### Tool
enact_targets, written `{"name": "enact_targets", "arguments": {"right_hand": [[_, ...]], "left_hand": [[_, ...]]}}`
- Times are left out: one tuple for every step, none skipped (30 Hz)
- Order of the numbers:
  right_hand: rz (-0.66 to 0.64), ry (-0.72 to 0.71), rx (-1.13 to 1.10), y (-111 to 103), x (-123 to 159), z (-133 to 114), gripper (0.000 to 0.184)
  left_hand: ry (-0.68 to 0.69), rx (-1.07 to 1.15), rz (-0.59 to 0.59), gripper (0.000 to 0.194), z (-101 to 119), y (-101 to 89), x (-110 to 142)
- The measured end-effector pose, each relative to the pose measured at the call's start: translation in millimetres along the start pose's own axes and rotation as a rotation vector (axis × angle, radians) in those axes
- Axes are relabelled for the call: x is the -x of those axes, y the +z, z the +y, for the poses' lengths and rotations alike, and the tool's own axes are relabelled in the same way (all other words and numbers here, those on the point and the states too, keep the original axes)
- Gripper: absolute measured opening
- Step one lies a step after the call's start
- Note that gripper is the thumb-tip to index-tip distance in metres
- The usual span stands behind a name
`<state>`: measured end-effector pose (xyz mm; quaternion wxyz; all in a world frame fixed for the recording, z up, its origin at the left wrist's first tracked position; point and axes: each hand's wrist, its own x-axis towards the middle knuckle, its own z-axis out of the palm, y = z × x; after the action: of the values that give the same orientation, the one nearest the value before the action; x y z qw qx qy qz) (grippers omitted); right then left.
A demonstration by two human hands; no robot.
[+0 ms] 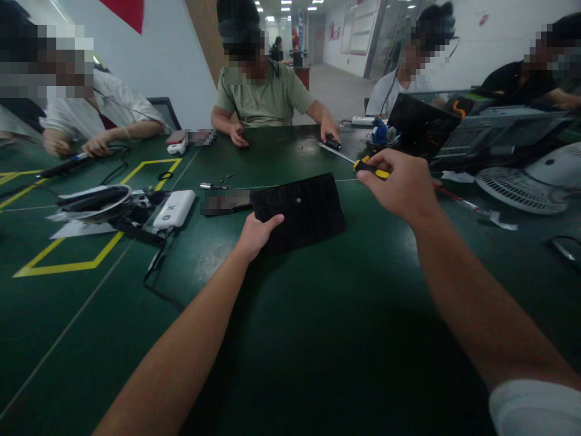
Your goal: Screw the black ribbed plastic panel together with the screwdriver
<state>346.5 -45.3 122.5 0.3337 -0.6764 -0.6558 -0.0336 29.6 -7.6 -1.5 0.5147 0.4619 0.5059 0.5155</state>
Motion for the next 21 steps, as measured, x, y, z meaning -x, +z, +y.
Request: {"name": "enact_targets", "arguments": {"right_hand": [[0.023,0.054,0.008,7,-6,11,0.033],[0.038,0.116,0.026,15,-12,24,0.034],[0.047,0.181,0.052,23,-17,37,0.035],[0.041,0.246,0.084,32,-20,51,0.036],[0.009,0.308,0.116,40,-22,64,0.037],[-0.046,0.347,0.147,47,-23,77,0.038],[-0.076,0.410,0.191,53,-22,90,0.038],[-0.120,0.442,0.228,57,-21,101,0.038],[-0.144,0.475,0.265,60,-18,112,0.039],[-0.163,0.479,0.294,62,-16,121,0.041],[-0.167,0.513,0.323,62,-13,129,0.042],[-0.173,0.522,0.330,62,-10,137,0.044],[-0.172,0.539,0.338,61,-7,144,0.045],[-0.169,0.559,0.347,60,-4,149,0.046],[-0.163,0.573,0.356,59,-2,154,0.046],[-0.158,0.575,0.362,58,0,158,0.047],[-0.150,0.572,0.370,57,3,160,0.048],[-0.132,0.560,0.378,56,5,161,0.050],[-0.109,0.535,0.387,56,8,160,0.052],[-0.081,0.499,0.393,56,10,157,0.055],[-0.046,0.448,0.394,57,13,153,0.057]], "left_hand": [[0.000,0.006,0.000,0.049,0,0.3,0],[0.000,0.015,-0.002,0.049,-1,0.7,0],[0.000,0.025,-0.006,0.049,-1,0.9,-1],[0.002,0.036,-0.010,0.050,-1,1.1,-1],[0.005,0.045,-0.014,0.051,-2,1.2,-1],[0.008,0.049,-0.016,0.052,-2,1.2,-1],[0.012,0.049,-0.017,0.052,-3,1.2,-2],[0.015,0.046,-0.017,0.051,-3,1.1,-2],[0.019,0.043,-0.016,0.050,-3,1.0,-2],[0.021,0.040,-0.015,0.049,-4,0.9,-3],[0.022,0.039,-0.015,0.048,-4,0.8,-3],[0.023,0.040,-0.015,0.047,-4,0.7,-3],[0.025,0.040,-0.017,0.047,-4,0.7,-3],[0.027,0.038,-0.020,0.047,-3,0.6,-3],[0.031,0.034,-0.020,0.047,-3,0.5,-3],[0.034,0.026,-0.021,0.047,-2,0.4,-3],[0.036,0.016,-0.020,0.047,-2,0.3,-2],[0.035,0.006,-0.020,0.047,-1,0.3,-2],[0.036,-0.005,-0.021,0.046,0,0.3,-1],[0.039,-0.019,-0.024,0.045,0,0.5,-1],[0.047,-0.039,-0.032,0.044,0,0.7,-1]]}}
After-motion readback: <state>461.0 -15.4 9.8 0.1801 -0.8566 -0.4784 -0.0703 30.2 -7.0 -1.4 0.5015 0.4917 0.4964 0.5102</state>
